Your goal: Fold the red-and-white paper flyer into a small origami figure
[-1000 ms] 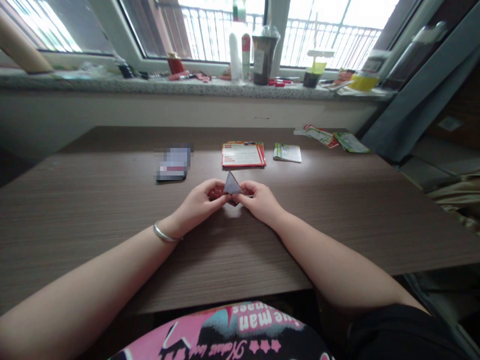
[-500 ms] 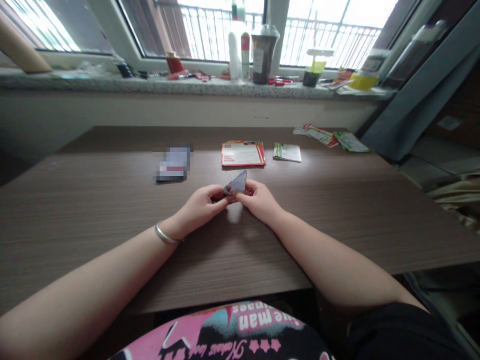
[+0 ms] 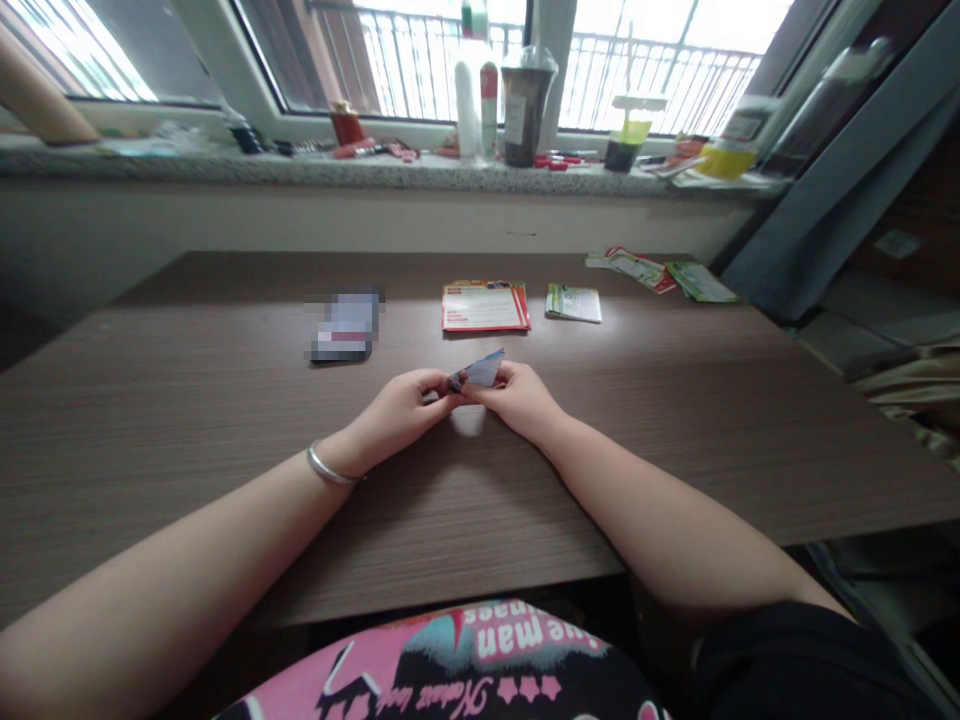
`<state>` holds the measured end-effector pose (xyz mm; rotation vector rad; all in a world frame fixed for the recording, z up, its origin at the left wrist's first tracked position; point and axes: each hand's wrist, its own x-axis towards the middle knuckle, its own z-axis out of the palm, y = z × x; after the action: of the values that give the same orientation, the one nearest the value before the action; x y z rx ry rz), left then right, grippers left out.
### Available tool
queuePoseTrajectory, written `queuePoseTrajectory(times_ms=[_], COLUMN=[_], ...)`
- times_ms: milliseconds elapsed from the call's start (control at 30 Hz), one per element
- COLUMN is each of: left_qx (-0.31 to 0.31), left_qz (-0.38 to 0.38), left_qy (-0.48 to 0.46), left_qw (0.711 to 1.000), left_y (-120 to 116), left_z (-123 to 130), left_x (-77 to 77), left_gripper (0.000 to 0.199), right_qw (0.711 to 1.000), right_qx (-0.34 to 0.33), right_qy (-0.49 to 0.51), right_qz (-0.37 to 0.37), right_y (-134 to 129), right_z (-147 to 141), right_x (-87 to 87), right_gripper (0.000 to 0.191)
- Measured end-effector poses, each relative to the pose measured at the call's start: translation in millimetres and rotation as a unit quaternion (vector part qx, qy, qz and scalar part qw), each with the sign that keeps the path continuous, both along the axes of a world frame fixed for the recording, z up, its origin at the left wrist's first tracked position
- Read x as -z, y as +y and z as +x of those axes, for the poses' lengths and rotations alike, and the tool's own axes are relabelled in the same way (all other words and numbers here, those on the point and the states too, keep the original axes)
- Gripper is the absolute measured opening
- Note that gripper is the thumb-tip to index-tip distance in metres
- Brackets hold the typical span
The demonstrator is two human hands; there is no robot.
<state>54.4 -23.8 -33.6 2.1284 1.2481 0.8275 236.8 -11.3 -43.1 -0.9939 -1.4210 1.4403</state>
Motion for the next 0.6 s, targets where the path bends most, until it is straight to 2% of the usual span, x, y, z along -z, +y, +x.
queuePoseTrajectory(times_ms=[100,233,367,600], left_qx=[0.008,0.02,0.015,0.008], left_qz=[-0.004,0.003,0.014,0.009], left_qy=[0.031,0.078,0.085,0.081], left_qw=[0.999,0.997,0.996,0.997], left_y=[1.2,2.9,4.4,6.7], left_z=[-1.8,-4.0,-6.3,-10.5], left_x=[-0.7,0.0,1.3,0.2], left_gripper=[0.025,0.026,0.026,0.025], right_qw=[1.0,0.998,0.994,0.995], right_qx=[0.012,0.061,0.094,0.086], right_qy=[0.006,-0.017,-0.042,-0.057], right_qz=[0.006,0.018,0.026,0.013], right_y=[1.8,6.9,12.3,17.0], right_z=[3.3,11.1,19.9,28.8], right_x=[-1.0,-2.9,-5.6,-8.0], right_gripper=[0.026,0.021,0.025,0.033])
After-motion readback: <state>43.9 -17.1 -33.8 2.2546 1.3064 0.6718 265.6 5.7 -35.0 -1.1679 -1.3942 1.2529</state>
